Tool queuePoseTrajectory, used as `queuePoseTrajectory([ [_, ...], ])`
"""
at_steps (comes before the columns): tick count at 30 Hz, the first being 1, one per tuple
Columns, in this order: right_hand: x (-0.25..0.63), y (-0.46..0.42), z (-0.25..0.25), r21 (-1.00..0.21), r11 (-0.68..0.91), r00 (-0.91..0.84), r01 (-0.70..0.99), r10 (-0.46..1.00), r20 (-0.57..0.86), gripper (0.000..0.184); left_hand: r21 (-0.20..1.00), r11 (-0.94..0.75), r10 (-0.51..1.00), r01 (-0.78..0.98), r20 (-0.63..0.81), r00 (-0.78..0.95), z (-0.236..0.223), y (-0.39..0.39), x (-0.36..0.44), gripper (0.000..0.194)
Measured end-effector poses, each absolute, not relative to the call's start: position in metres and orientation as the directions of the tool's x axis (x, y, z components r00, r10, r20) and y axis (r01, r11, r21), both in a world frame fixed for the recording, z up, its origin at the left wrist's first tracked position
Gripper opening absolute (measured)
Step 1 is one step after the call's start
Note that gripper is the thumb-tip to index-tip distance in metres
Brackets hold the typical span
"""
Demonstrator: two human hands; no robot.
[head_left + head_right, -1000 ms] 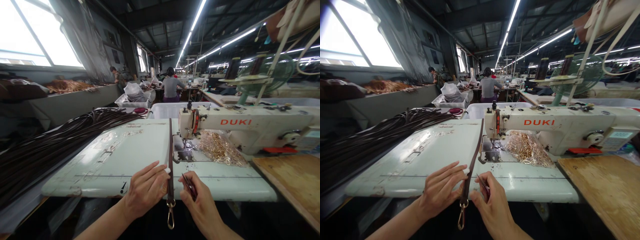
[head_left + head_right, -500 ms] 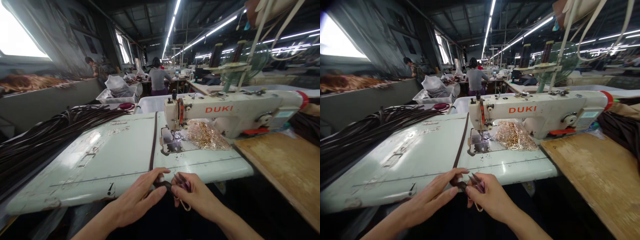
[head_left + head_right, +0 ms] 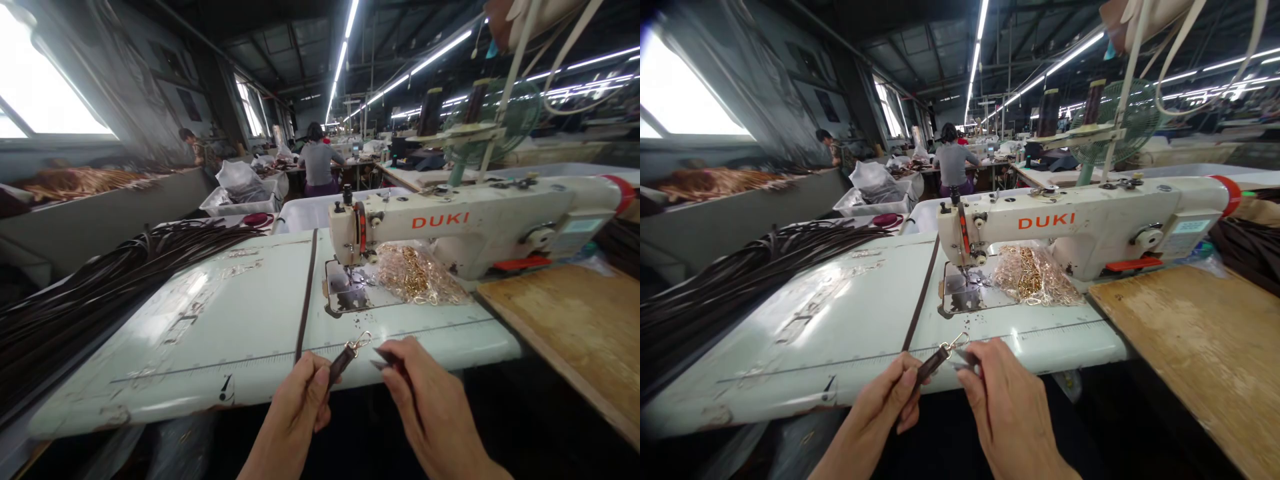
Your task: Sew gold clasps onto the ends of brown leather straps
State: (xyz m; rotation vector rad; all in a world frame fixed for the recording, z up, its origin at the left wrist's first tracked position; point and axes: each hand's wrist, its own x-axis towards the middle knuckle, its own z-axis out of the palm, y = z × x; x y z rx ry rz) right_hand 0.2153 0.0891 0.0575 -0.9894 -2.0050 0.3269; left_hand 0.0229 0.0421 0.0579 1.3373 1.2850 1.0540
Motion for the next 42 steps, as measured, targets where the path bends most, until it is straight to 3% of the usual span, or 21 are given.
queuePoseTrajectory([
  [5,0.203,0.083,0.035,-0.577,0.625,-0.362,0.526,0.778,0.513,0.016,0.976,-0.002,1.0,0.219,-0.002,0.017,0.06,0.04,0.027,0.032],
  [10,0.198,0.086,0.034,-0.557,0.647,-0.363,0.52,0.758,0.542,0.012,0.95,-0.047,0.999,0.309,0.05,-0.003,0.058,0.042,0.028,0.033],
  [15,0.195,0.086,0.034,-0.515,0.654,-0.367,0.554,0.747,0.554,0.012,0.948,-0.082,0.983,0.308,0.129,-0.134,0.06,0.041,0.035,0.03],
  [22,0.193,0.086,0.036,-0.514,0.65,-0.392,0.559,0.754,0.528,0.013,0.9,-0.175,0.97,0.399,0.228,-0.087,0.049,0.039,0.031,0.027],
  [27,0.189,0.087,0.038,-0.692,0.595,-0.358,0.408,0.802,0.477,0.012,0.907,-0.166,0.971,0.386,0.218,-0.093,0.048,0.039,0.031,0.025],
  [30,0.188,0.089,0.043,-0.852,0.456,-0.285,0.257,0.878,0.384,0.017,0.929,-0.125,0.984,0.349,0.162,-0.079,0.053,0.038,0.033,0.027],
  [33,0.191,0.089,0.046,-0.916,0.358,-0.242,0.181,0.919,0.311,0.022,0.934,-0.116,0.982,0.337,0.158,-0.101,0.058,0.038,0.036,0.03],
  [35,0.193,0.088,0.045,-0.883,0.419,-0.287,0.21,0.89,0.354,0.019,0.941,-0.119,0.979,0.317,0.165,-0.123,0.061,0.038,0.038,0.03],
  [39,0.197,0.085,0.036,-0.703,0.625,-0.372,0.339,0.775,0.51,0.011,0.957,-0.116,0.968,0.264,0.169,-0.186,0.06,0.038,0.041,0.027],
  [42,0.197,0.085,0.03,-0.607,0.676,-0.382,0.419,0.737,0.557,0.009,0.959,-0.112,0.964,0.259,0.168,-0.205,0.057,0.037,0.041,0.027],
])
